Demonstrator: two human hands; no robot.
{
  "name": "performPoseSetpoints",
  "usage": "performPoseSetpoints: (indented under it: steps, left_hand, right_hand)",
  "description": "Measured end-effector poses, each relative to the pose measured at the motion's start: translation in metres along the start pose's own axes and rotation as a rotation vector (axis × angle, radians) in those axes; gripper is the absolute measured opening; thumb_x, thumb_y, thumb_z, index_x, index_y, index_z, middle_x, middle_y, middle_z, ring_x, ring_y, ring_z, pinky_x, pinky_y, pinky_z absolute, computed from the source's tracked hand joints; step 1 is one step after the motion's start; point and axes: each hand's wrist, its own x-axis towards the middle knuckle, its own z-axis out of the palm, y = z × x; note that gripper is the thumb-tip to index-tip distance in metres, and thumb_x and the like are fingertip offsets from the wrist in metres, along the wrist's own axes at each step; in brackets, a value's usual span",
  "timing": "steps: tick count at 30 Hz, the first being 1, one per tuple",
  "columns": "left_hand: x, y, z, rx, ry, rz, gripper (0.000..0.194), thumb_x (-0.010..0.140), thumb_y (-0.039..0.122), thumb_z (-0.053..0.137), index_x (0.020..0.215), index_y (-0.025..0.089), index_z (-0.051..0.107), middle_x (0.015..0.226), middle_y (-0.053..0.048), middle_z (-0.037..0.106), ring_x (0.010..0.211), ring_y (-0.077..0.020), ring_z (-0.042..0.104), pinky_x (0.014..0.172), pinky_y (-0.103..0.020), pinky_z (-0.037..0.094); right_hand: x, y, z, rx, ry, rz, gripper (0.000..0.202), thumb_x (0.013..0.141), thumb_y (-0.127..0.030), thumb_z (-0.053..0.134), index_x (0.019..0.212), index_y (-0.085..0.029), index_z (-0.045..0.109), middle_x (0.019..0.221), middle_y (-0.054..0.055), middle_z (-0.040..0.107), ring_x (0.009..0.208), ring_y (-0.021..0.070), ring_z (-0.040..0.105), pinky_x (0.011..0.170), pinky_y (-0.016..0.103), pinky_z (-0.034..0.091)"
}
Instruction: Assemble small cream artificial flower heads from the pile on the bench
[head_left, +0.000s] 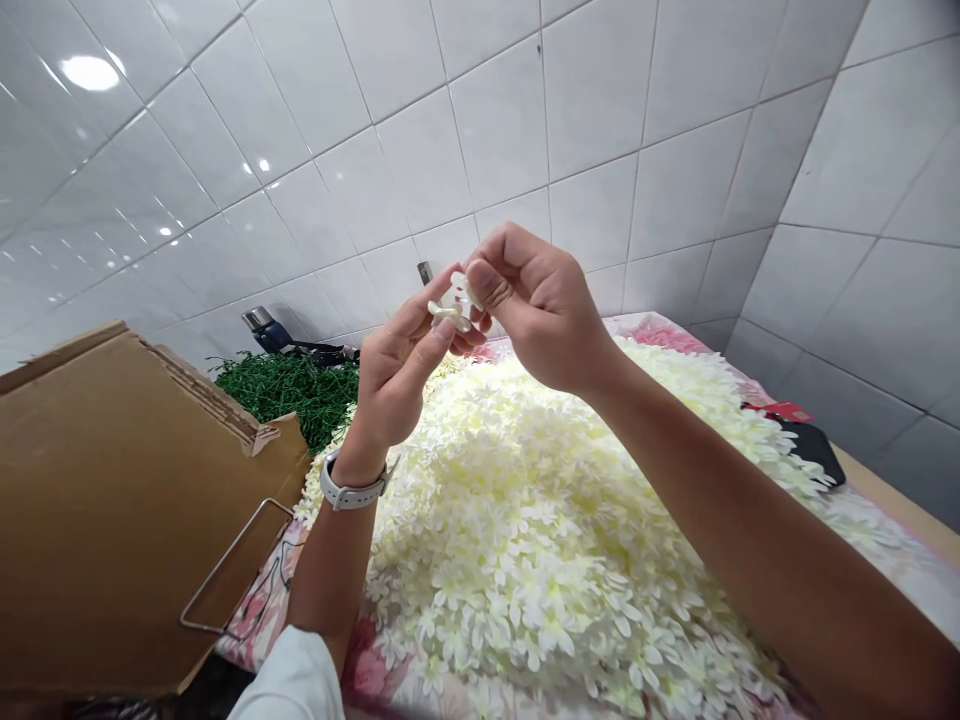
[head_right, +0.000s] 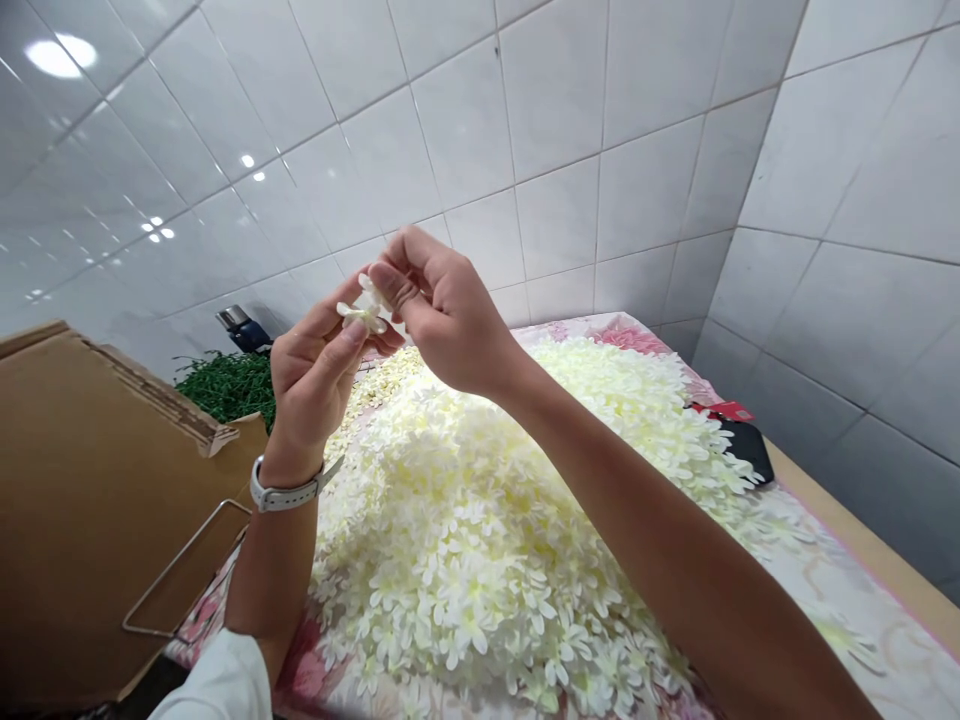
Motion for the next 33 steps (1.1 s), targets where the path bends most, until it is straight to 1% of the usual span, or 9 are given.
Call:
performPoseSetpoints:
  steps: [3,7,9,12,15,17,21,27,33]
  left_hand:
    - [0.002,0.001,-0.003,0.005,0.023,0.004,0.039,0.1,0.03,0.059,0.138,0.031,0.064,0.114,-0.006,0.078,0.086,-0.0147,0.074,0.082,-0.03,0.063]
    - [0.005,0.0,-0.008,-0.023,0.055,0.015,0.037,0.099,0.027,0.059,0.135,0.029,0.067,0.092,-0.004,0.078,0.083,-0.0139,0.072,0.081,-0.028,0.062]
    - [0.006,-0.003,-0.011,-0.025,0.062,0.019,0.037,0.099,0.029,0.058,0.135,0.028,0.068,0.089,-0.004,0.077,0.082,-0.0139,0.071,0.079,-0.027,0.061]
    - [0.007,-0.006,-0.013,-0.05,0.044,0.014,0.038,0.098,0.03,0.058,0.135,0.028,0.068,0.087,-0.003,0.076,0.079,-0.0137,0.069,0.077,-0.027,0.06]
    - [0.006,-0.007,-0.011,-0.082,0.032,0.007,0.037,0.098,0.03,0.058,0.133,0.029,0.069,0.087,-0.003,0.076,0.08,-0.0133,0.068,0.078,-0.026,0.059]
    - [0.006,-0.007,-0.01,-0.102,0.027,-0.002,0.036,0.097,0.03,0.059,0.132,0.029,0.07,0.087,-0.002,0.076,0.08,-0.0127,0.068,0.079,-0.026,0.059]
    - [0.004,-0.007,-0.008,-0.091,0.004,-0.022,0.037,0.098,0.033,0.059,0.133,0.028,0.069,0.088,-0.002,0.076,0.081,-0.013,0.069,0.08,-0.027,0.059]
    - [0.004,-0.006,-0.007,-0.064,-0.01,-0.035,0.037,0.098,0.036,0.06,0.133,0.027,0.069,0.088,-0.003,0.075,0.081,-0.014,0.069,0.08,-0.029,0.059]
    - [0.004,-0.005,-0.006,-0.047,0.015,-0.036,0.034,0.097,0.037,0.06,0.129,0.027,0.071,0.086,-0.003,0.075,0.08,-0.0152,0.069,0.079,-0.031,0.059]
  right_hand:
    - [0.002,0.003,-0.004,0.004,0.045,0.02,0.041,0.087,-0.058,0.074,0.08,-0.024,0.051,0.076,-0.001,0.06,0.066,0.0119,0.06,0.061,0.029,0.055]
    - [0.005,0.008,-0.011,0.073,0.114,0.061,0.041,0.083,-0.057,0.078,0.082,-0.023,0.056,0.077,-0.001,0.064,0.067,0.0115,0.061,0.062,0.028,0.055]
    - [0.007,0.011,-0.015,0.111,0.137,0.086,0.043,0.078,-0.056,0.084,0.082,-0.024,0.056,0.076,-0.003,0.063,0.066,0.0105,0.059,0.062,0.027,0.056]
    - [0.009,0.012,-0.021,0.172,0.125,0.132,0.048,0.065,-0.049,0.095,0.087,-0.024,0.059,0.075,-0.005,0.06,0.067,0.0096,0.057,0.062,0.025,0.056]
    - [0.009,0.012,-0.023,0.217,0.078,0.164,0.05,0.062,-0.042,0.098,0.094,-0.022,0.066,0.081,-0.003,0.063,0.069,0.0089,0.057,0.063,0.024,0.056]
    - [0.008,0.013,-0.023,0.231,0.06,0.157,0.046,0.062,-0.041,0.098,0.091,-0.021,0.068,0.082,-0.002,0.064,0.07,0.0085,0.058,0.064,0.023,0.055]
    - [0.006,0.018,-0.022,0.193,0.058,0.145,0.047,0.054,-0.044,0.1,0.079,-0.021,0.068,0.072,-0.004,0.064,0.065,0.0092,0.057,0.064,0.025,0.055]
    - [0.006,0.027,-0.025,0.029,0.106,0.071,0.046,0.064,-0.057,0.092,0.073,-0.022,0.064,0.065,-0.005,0.06,0.058,0.0086,0.051,0.055,0.025,0.047]
    - [0.004,0.032,-0.031,-0.114,0.089,0.077,0.047,0.068,-0.06,0.088,0.072,-0.021,0.061,0.055,-0.007,0.048,0.048,0.007,0.035,0.042,0.025,0.024]
